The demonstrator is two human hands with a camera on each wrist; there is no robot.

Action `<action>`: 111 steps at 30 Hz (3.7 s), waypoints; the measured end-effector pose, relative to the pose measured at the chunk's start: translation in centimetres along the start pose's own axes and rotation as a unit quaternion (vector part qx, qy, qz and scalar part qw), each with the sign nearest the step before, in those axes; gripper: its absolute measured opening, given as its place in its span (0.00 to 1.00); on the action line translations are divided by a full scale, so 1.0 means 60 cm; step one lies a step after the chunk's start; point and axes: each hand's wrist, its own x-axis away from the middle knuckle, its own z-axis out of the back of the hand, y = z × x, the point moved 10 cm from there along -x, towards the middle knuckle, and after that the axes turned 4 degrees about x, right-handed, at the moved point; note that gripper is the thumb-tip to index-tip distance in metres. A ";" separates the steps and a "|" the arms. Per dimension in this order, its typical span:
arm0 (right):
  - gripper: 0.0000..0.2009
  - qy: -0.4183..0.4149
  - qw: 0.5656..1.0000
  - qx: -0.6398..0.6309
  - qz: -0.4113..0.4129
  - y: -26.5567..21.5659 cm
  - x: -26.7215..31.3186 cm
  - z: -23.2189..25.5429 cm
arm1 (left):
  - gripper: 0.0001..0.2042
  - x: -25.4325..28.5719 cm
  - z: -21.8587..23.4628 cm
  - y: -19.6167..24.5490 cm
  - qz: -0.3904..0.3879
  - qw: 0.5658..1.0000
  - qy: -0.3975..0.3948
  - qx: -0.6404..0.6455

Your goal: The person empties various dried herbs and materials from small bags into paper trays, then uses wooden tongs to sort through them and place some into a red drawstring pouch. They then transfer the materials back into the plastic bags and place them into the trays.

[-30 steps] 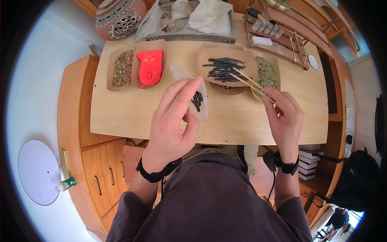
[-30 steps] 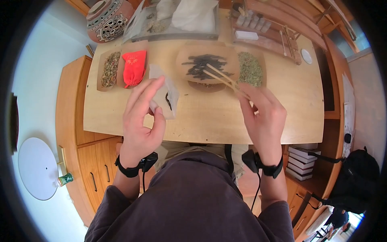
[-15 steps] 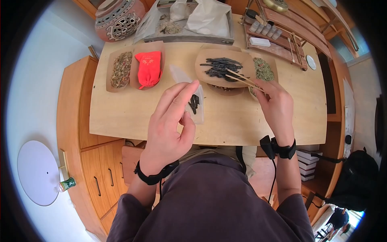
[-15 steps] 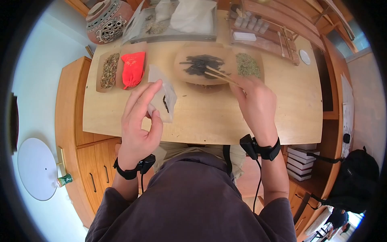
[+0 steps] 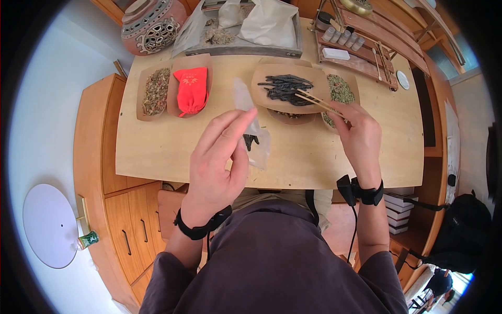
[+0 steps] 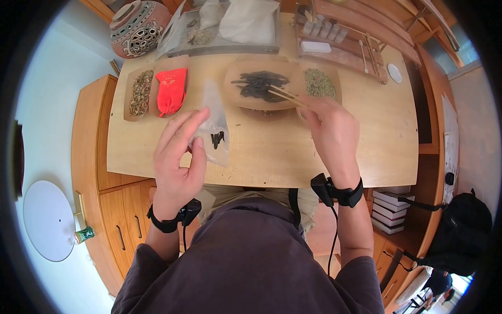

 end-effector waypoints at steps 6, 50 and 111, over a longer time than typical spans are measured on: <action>0.10 -0.014 0.998 0.000 -0.055 0.039 0.015 -0.003 | 0.15 0.001 0.003 0.003 0.011 0.999 0.019 0.023; 0.10 0.041 0.992 -0.102 -0.059 -0.052 0.036 0.126 | 0.23 -0.010 0.002 0.023 -0.042 0.999 0.015 -0.019; 0.13 -0.062 0.960 -0.274 -0.013 -0.025 0.063 0.063 | 0.25 -0.009 0.010 0.014 -0.041 0.999 0.033 -0.009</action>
